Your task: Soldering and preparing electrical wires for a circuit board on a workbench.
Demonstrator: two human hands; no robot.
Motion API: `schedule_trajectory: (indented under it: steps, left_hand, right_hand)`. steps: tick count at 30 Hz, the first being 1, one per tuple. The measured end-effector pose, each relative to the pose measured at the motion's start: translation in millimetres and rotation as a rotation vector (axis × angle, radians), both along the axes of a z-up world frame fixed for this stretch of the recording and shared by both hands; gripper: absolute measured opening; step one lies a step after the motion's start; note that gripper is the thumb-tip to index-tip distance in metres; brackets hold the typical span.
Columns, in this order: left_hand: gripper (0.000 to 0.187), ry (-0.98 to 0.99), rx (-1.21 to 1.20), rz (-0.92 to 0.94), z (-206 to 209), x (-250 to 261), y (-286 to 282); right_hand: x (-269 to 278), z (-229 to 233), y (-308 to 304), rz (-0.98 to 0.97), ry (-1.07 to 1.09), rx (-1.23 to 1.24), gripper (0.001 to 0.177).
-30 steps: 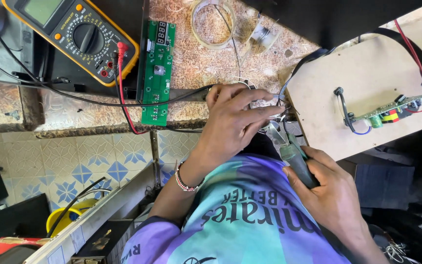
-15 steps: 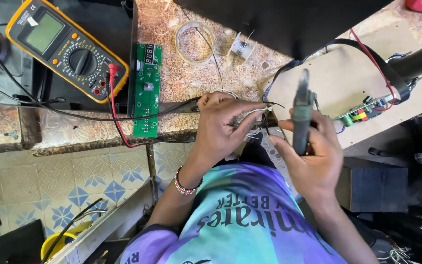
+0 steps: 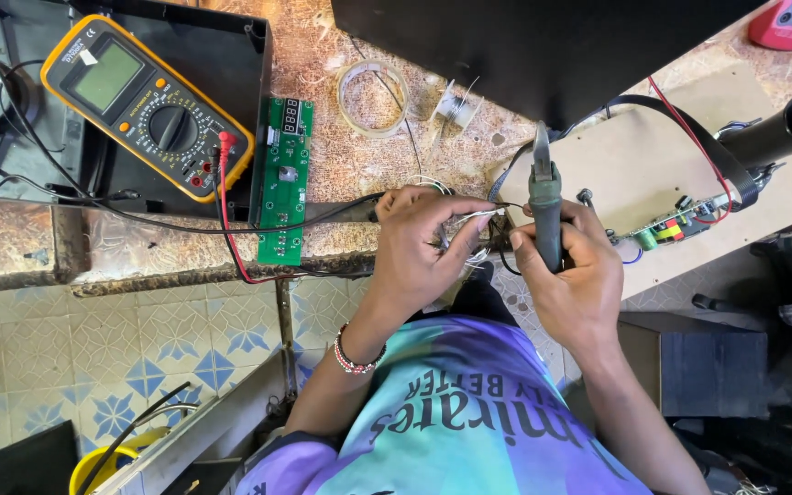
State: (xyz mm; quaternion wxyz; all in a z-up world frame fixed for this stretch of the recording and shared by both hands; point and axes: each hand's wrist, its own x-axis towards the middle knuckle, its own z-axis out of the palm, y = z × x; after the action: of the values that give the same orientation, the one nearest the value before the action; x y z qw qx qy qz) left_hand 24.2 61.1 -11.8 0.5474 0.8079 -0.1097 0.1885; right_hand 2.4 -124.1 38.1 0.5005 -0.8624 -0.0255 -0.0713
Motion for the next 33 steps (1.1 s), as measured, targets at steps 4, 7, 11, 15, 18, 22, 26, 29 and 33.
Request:
schedule_trajectory:
  steps: [4, 7, 11, 15, 18, 22, 26, 29, 33]
  left_hand:
    - [0.021, -0.054, -0.038, -0.068, 37, -3, 1]
    - [0.062, -0.028, 0.101, -0.145, 54, -8, -2]
    - [0.041, -0.036, 0.215, -0.046, 46, 4, -8]
    - [0.038, 0.008, 0.129, -0.126, 26, 22, -5]
    - [0.053, 0.042, 0.22, -0.169, 32, 27, -2]
    - [0.033, 0.078, 0.142, -0.227, 39, 40, 0]
    - [0.021, 0.113, 0.02, -0.307, 39, 45, 3]
    - [0.016, 0.033, -0.091, -0.336, 33, 45, 0]
    - [0.013, -0.055, -0.219, -0.309, 48, 38, -2]
  right_hand:
    - [5, -5, -2, 0.011, -0.057, -0.016, 0.004]
    - [11, -3, -1, 0.022, -0.171, -0.077, 0.004]
    - [21, -4, -4, 0.088, -0.336, -0.136, 0.009]
    - [31, -1, -6, 0.141, -0.412, -0.152, 0.012]
    - [38, -3, -12, 0.171, -0.463, -0.209, 0.021]
    - [43, -7, -17, 0.175, -0.456, -0.278, 0.021]
    - [47, -5, -18, 0.151, -0.428, -0.23, 0.018]
    - [49, -5, -16, 0.152, -0.386, -0.18, 0.012]
    - [52, -3, -18, 0.124, -0.42, -0.192, 0.01]
